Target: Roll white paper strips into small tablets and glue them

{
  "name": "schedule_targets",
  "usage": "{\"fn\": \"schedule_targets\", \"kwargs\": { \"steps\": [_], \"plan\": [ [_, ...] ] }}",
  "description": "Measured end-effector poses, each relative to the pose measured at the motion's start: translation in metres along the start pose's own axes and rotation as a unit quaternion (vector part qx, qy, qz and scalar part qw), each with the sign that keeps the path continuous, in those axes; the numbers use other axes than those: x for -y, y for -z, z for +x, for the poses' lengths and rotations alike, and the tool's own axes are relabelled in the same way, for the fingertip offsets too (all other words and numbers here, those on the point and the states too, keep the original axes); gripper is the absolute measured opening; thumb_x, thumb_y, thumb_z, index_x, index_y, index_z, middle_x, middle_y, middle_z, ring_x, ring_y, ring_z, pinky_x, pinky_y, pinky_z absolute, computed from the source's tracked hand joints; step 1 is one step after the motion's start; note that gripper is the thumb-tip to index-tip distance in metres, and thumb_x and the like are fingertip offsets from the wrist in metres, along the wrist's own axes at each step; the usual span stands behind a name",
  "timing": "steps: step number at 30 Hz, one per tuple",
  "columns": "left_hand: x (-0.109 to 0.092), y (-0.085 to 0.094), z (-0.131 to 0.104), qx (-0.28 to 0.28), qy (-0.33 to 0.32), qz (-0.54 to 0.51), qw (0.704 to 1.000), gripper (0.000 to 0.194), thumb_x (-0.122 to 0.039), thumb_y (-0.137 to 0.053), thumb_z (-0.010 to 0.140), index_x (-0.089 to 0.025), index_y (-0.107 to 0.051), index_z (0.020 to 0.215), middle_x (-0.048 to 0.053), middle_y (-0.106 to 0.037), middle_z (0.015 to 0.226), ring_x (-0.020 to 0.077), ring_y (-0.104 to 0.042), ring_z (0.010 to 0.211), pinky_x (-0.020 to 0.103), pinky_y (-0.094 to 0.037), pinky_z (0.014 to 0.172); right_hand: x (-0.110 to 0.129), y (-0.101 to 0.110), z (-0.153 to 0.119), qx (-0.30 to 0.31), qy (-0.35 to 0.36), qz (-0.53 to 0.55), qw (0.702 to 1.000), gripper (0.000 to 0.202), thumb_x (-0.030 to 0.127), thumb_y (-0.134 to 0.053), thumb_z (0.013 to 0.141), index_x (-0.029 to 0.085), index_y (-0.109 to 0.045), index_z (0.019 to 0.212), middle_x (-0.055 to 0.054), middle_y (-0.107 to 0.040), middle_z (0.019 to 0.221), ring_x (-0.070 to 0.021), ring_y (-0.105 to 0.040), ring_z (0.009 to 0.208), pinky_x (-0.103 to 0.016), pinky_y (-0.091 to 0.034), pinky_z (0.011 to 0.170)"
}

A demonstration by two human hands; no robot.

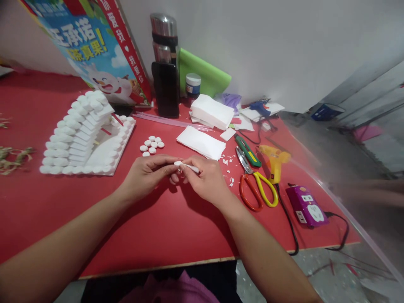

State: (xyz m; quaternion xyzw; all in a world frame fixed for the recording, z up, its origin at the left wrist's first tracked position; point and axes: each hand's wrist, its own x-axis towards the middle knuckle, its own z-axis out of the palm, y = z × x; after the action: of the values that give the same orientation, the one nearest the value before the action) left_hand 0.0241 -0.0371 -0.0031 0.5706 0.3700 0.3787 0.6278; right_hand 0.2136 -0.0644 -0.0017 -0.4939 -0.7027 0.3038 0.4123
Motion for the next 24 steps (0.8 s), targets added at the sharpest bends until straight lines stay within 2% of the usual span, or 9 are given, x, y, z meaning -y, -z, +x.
{"fn": "schedule_targets", "kwargs": {
  "steps": [8,10,12,13,15,17,19,21,24],
  "plan": [
    [0.006,-0.011,-0.005,-0.099,-0.037,0.042,0.994,0.019,-0.033,-0.075,0.086,-0.015,-0.076,0.090,0.003,-0.071,0.069,0.0152,-0.065,0.055,0.025,-0.057,0.046,0.006,-0.009,-0.004,-0.051,0.037,-0.122,0.991,0.016,0.028,-0.060,0.096,0.019,-0.072,0.090,-0.007,-0.077,0.078,-0.0204,-0.070,0.071,-0.033,-0.051,0.069],
    [0.006,-0.008,-0.003,-0.108,-0.070,0.083,0.988,0.015,-0.030,-0.073,0.088,-0.016,-0.076,0.090,0.003,-0.073,0.075,0.0150,-0.066,0.060,0.026,-0.058,0.054,0.009,-0.008,-0.002,-0.032,-0.011,-0.067,0.997,0.021,0.036,-0.061,0.097,0.019,-0.071,0.089,-0.008,-0.076,0.080,-0.0210,-0.070,0.070,-0.033,-0.052,0.065],
    [0.005,-0.003,0.001,-0.099,-0.118,0.137,0.979,0.010,-0.026,-0.071,0.089,-0.017,-0.077,0.089,0.004,-0.075,0.081,0.0157,-0.068,0.070,0.027,-0.058,0.067,0.008,-0.004,0.003,0.012,-0.120,0.080,0.989,0.034,0.052,-0.060,0.097,0.019,-0.069,0.092,-0.007,-0.075,0.079,-0.0208,-0.071,0.066,-0.031,-0.054,0.059],
    [0.004,-0.001,0.002,-0.091,-0.140,0.158,0.973,0.010,-0.024,-0.070,0.090,-0.018,-0.078,0.089,0.004,-0.075,0.083,0.0163,-0.068,0.075,0.028,-0.057,0.073,0.007,-0.002,0.006,0.038,-0.180,0.171,0.968,0.042,0.060,-0.057,0.097,0.019,-0.068,0.096,-0.007,-0.074,0.079,-0.0212,-0.072,0.066,-0.031,-0.056,0.058],
    [0.002,0.004,0.004,-0.060,-0.170,0.177,0.968,0.012,-0.022,-0.068,0.091,-0.018,-0.079,0.093,0.005,-0.074,0.086,0.0170,-0.067,0.079,0.029,-0.055,0.078,0.001,0.003,0.011,0.097,-0.267,0.336,0.898,0.053,0.068,-0.049,0.098,0.018,-0.067,0.106,-0.009,-0.076,0.085,-0.0232,-0.075,0.071,-0.036,-0.062,0.065],
    [0.001,0.006,0.006,-0.043,-0.177,0.181,0.966,0.015,-0.023,-0.068,0.092,-0.020,-0.081,0.098,0.005,-0.071,0.087,0.0171,-0.066,0.080,0.030,-0.054,0.079,-0.004,0.006,0.015,0.152,-0.305,0.441,0.830,0.055,0.067,-0.042,0.101,0.018,-0.065,0.113,-0.011,-0.076,0.090,-0.0240,-0.076,0.077,-0.041,-0.064,0.074],
    [0.001,0.007,0.006,-0.035,-0.178,0.179,0.967,0.016,-0.023,-0.068,0.092,-0.021,-0.081,0.100,0.005,-0.069,0.086,0.0172,-0.065,0.081,0.030,-0.053,0.079,-0.008,0.007,0.015,0.186,-0.318,0.496,0.786,0.048,0.059,-0.044,0.104,0.017,-0.066,0.111,-0.009,-0.075,0.088,-0.0228,-0.075,0.077,-0.042,-0.065,0.077],
    [0.001,0.007,0.006,-0.029,-0.182,0.176,0.967,0.015,-0.022,-0.069,0.091,-0.021,-0.082,0.098,0.005,-0.069,0.085,0.0175,-0.065,0.081,0.031,-0.052,0.081,-0.007,0.007,0.014,0.182,-0.321,0.519,0.771,0.036,0.050,-0.051,0.103,0.017,-0.067,0.105,-0.006,-0.071,0.083,-0.0205,-0.072,0.076,-0.042,-0.066,0.077],
    [0.001,0.007,0.006,-0.028,-0.183,0.174,0.967,0.013,-0.022,-0.069,0.091,-0.021,-0.081,0.094,0.005,-0.070,0.084,0.0182,-0.065,0.082,0.032,-0.052,0.082,-0.003,0.008,0.012,0.166,-0.320,0.513,0.779,0.025,0.041,-0.063,0.099,0.017,-0.068,0.096,-0.002,-0.065,0.079,-0.0174,-0.067,0.073,-0.043,-0.066,0.078]
  ]
}}
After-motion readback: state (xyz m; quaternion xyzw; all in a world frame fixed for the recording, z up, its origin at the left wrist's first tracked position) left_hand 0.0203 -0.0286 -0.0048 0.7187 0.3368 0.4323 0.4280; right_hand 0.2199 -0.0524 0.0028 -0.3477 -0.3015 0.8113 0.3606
